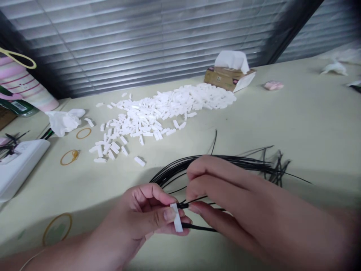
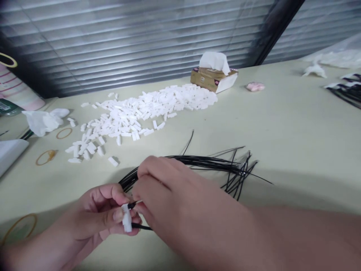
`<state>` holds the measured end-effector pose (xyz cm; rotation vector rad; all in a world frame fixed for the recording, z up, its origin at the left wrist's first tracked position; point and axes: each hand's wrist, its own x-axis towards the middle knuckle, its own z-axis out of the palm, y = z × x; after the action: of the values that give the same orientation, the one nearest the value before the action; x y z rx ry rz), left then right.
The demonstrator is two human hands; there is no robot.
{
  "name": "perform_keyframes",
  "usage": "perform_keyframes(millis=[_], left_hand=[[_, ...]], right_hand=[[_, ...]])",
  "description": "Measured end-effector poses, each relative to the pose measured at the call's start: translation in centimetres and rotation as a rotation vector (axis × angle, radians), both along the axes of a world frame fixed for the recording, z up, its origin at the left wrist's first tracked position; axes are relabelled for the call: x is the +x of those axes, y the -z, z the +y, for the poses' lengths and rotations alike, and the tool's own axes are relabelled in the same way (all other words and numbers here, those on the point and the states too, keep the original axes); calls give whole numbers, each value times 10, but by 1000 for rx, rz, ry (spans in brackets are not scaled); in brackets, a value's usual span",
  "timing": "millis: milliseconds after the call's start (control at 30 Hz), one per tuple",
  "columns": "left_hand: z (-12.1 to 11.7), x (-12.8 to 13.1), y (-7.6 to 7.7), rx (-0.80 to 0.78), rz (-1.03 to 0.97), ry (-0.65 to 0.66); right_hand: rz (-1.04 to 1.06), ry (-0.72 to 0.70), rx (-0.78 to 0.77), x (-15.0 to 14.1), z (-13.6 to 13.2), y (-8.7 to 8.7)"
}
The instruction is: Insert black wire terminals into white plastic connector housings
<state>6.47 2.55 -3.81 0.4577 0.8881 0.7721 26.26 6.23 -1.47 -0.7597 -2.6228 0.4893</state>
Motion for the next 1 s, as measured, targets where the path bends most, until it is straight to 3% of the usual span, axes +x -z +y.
perform_keyframes(millis=[367,600,1000], left_hand=[[1,0,-2,-15,-22,-10],[-3,0,-3,6,-67,9],[-1,0,2,-15,-63,2]], right_hand=[[-103,-71,43,4,4,4],[-37,-6,123,5,4,-1],[-39,16,92,0,1,-2]])
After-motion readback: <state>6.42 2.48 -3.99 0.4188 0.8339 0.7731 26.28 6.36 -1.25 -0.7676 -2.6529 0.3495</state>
